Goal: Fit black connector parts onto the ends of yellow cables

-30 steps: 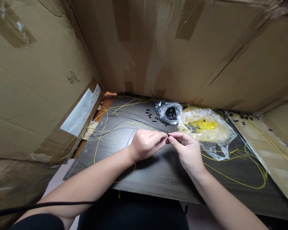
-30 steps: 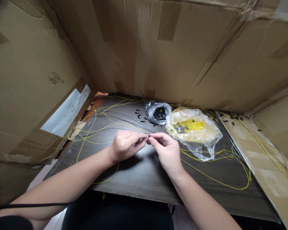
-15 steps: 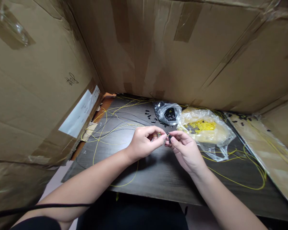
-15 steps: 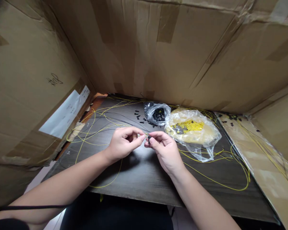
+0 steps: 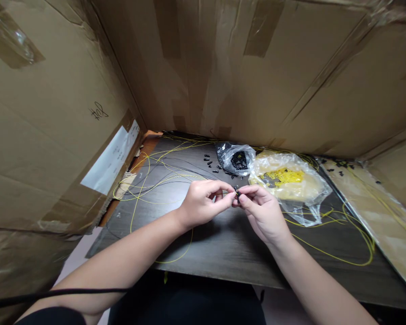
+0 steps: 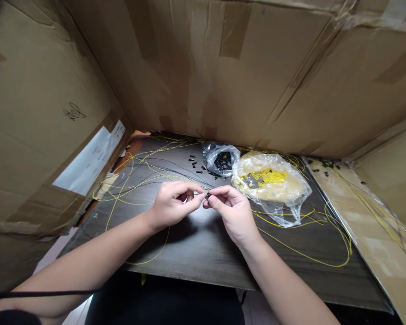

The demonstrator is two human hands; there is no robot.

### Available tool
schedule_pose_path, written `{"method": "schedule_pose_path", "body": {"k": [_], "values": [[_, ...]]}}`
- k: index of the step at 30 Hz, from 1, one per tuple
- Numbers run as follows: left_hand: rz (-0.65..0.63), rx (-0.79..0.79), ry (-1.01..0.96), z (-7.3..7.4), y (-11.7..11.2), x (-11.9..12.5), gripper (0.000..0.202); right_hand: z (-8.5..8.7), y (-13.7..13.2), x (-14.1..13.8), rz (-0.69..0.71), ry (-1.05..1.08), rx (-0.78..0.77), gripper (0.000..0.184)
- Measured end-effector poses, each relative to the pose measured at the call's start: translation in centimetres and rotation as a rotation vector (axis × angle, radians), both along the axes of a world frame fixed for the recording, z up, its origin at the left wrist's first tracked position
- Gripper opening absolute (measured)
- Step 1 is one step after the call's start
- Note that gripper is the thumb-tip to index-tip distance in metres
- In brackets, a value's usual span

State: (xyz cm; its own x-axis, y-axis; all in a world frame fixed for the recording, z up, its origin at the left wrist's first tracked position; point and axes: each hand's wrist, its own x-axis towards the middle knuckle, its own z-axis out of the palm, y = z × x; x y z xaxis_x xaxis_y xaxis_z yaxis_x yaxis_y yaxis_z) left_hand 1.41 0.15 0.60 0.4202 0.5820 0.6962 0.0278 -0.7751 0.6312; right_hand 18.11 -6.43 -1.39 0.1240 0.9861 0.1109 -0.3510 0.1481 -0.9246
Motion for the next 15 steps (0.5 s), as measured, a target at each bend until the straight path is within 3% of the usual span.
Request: {"method": "schedule_pose_path", "body": {"k": [8, 15], "values": [[0.041, 0.185, 0.047, -0.47, 0.25, -0.28, 0.004, -0.68, -0.09, 0.21, -0.040, -0.120, 0.084, 0.012], [0.033, 0.248, 0.068, -0.87, 0.48, -0.33, 0.005, -0.72, 0.01, 0.24, -0.073, -0.183, 0.084, 0.014]]}}
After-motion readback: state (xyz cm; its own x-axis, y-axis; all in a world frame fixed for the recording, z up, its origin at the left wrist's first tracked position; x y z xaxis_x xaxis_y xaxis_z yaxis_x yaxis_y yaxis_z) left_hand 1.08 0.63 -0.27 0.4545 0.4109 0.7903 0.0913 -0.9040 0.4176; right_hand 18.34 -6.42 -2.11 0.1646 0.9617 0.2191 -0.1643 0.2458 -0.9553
